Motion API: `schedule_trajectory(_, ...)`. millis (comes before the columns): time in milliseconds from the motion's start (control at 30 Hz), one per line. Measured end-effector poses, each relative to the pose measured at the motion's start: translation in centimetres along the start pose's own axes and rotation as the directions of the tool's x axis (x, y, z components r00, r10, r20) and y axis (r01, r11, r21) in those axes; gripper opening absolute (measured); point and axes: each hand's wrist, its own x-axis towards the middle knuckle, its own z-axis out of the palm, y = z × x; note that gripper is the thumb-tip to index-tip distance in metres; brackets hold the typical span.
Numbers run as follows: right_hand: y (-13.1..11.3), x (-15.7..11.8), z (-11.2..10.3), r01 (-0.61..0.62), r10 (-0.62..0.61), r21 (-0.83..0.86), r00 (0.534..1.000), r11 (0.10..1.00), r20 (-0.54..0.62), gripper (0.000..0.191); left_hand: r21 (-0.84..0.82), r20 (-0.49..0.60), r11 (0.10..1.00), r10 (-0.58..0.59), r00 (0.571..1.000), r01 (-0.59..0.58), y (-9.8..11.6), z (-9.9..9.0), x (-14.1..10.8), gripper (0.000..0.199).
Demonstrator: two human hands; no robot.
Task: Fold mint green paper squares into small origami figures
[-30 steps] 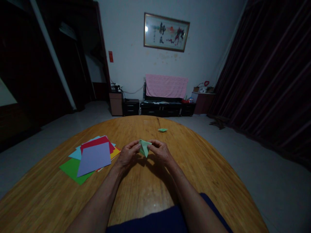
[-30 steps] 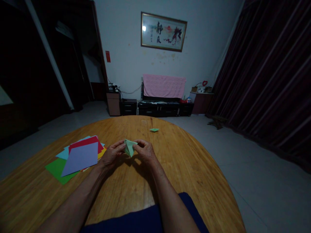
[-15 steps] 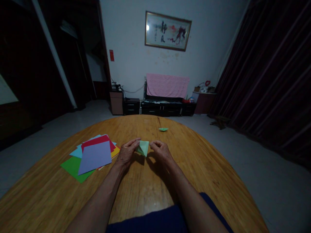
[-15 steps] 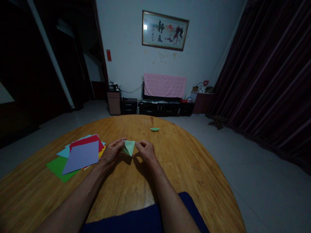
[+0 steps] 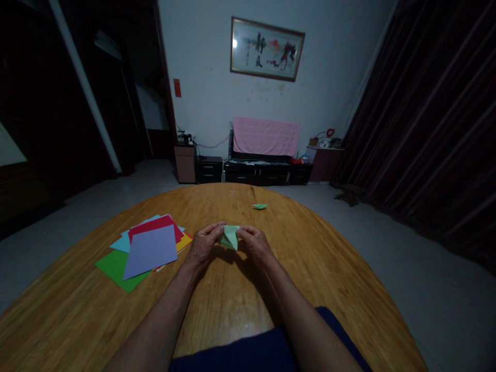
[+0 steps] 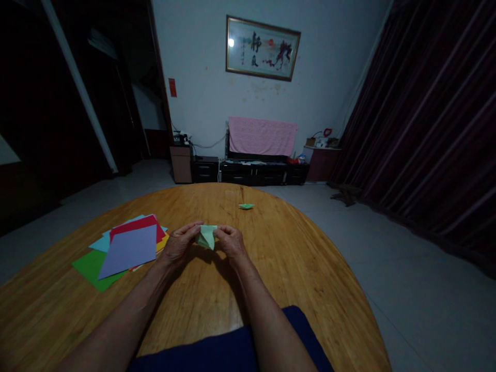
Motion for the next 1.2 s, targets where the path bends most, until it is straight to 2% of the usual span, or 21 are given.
schedule_trajectory(167, 0.1, -0.1, 0.2, 0.038, -0.04, 0.072, 0.999, 0.997, 0.032, 0.026, -0.071, -0.001, 0.997, -0.01, 1.0, 0.009, -0.2, 0.0, 0.2, 0.041)
schedule_trajectory(267, 0.5, 0.1, 0.1, 0.036, -0.038, 0.097, 0.999, 0.995, 0.013, 0.029, -0.065, 0.002, 0.998, -0.015, 1.0, 0.015, -0.2, 0.0, 0.1, 0.042)
schedule_trajectory(500, 1.0, 0.3, -0.1, -0.008, 0.01, 0.074, 1.0, 0.997, -0.026, 0.033, -0.037, 0.01, 0.998, -0.042, 0.999, 0.042, -0.3, 0.1, 0.0, 0.041)
schedule_trajectory(700, 0.7, 0.1, -0.1, 0.066, -0.067, -0.011, 0.997, 0.998, -0.041, 0.041, -0.044, -0.021, 0.997, -0.056, 0.998, 0.055, -0.3, 0.0, 0.0, 0.044)
schedule_trajectory(833, 0.8, 0.4, -0.3, 0.14, -0.143, -0.147, 0.99, 0.979, -0.014, 0.034, -0.042, -0.007, 0.998, -0.054, 0.999, 0.054, -0.4, -0.1, 0.0, 0.041)
schedule_trajectory(967, 0.9, 0.5, -0.5, 0.206, -0.21, -0.21, 0.978, 0.956, 0.006, 0.026, -0.018, -0.003, 0.998, -0.063, 0.998, 0.063, -0.3, -0.2, 0.0, 0.041)
schedule_trajectory(1067, 0.9, 0.2, -0.3, 0.195, -0.195, -0.217, 0.981, 0.956, 0.02, 0.021, -0.034, -0.01, 0.997, -0.071, 0.997, 0.07, -0.3, -0.3, 0.0, 0.039)
schedule_trajectory(1200, 0.8, -0.4, -0.1, 0.122, -0.118, -0.164, 0.992, 0.979, 0.033, 0.016, -0.039, -0.007, 0.995, -0.091, 0.996, 0.09, -0.4, -0.4, 0.1, 0.038)
